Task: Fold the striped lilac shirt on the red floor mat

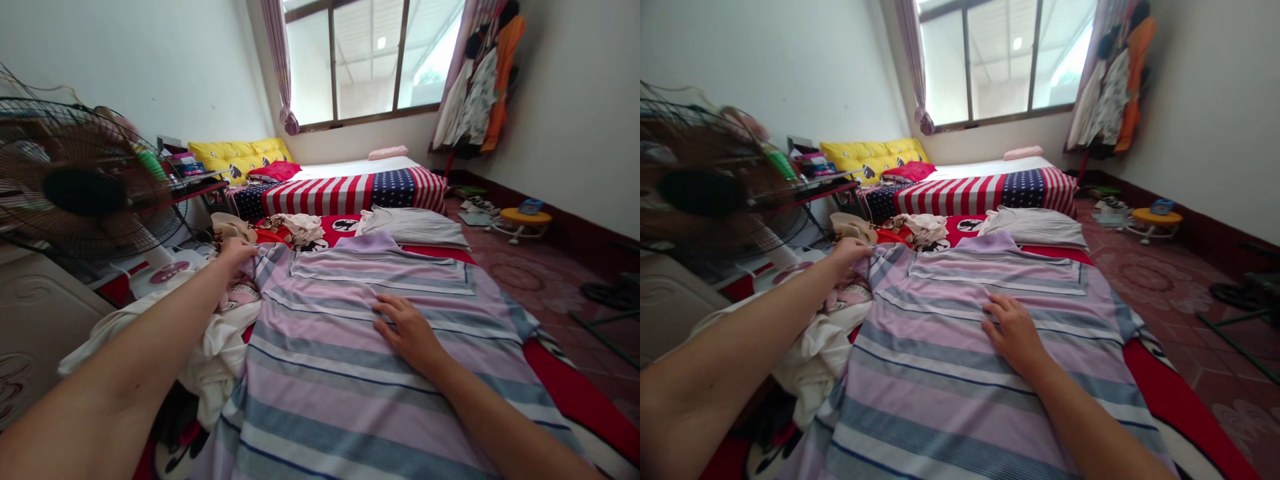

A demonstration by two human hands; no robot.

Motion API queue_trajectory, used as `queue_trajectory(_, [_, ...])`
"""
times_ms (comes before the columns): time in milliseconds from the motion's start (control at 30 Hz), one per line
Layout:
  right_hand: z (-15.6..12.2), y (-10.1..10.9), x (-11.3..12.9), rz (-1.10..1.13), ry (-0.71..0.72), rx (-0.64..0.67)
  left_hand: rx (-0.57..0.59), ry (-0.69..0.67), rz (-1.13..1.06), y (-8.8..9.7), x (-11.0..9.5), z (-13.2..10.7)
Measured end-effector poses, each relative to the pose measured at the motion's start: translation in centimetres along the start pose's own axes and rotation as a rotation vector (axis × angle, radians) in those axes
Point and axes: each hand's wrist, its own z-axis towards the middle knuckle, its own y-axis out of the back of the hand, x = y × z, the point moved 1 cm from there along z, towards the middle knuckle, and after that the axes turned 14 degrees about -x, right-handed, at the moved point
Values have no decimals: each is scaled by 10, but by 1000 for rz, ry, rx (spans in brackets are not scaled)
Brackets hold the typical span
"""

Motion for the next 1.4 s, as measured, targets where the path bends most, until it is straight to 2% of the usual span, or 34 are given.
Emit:
queue_trajectory(167, [1,1,2,3,-6,-10,-179,-51,-42,3,-21,1])
queue_trajectory(267, [1,2,3,0,-7,-6,-229,-139,-154,1,-51,-6])
queue_trajectory(333, [1,2,3,1,-8,1,-193,-238,-275,-5,-78,-20])
queue_trajectory(433, [1,2,2,6,-8,-2,-27,-359,-446,-23,-120,-57])
queue_trajectory(533, [1,2,2,18,1,-7,305,-391,-620,-45,-149,-107])
queue_trajectory(567, [1,2,2,20,3,-6,438,-430,-637,-50,-154,-123])
queue_trajectory(600, [1,2,2,20,5,-6,522,-488,-639,-53,-155,-137])
queue_trajectory(667, [1,3,2,20,4,-9,610,-609,-604,-48,-150,-158])
queue_trajectory(733, [2,3,1,23,4,-9,603,-675,-526,-32,-137,-166])
queue_trajectory(867, [1,0,-2,43,-7,-8,576,-684,-232,20,-96,-168])
queue_trajectory(1000, [2,-1,-7,77,-46,-7,685,-685,152,69,-50,-182])
queue_trajectory(1100, [6,3,-9,113,-45,53,725,-663,351,95,-23,-201])
queue_trajectory(1233, [20,15,-7,102,-47,171,762,-614,439,113,-6,-217])
queue_trajectory(1400, [47,16,-2,-86,-171,123,732,-589,521,117,5,-221])
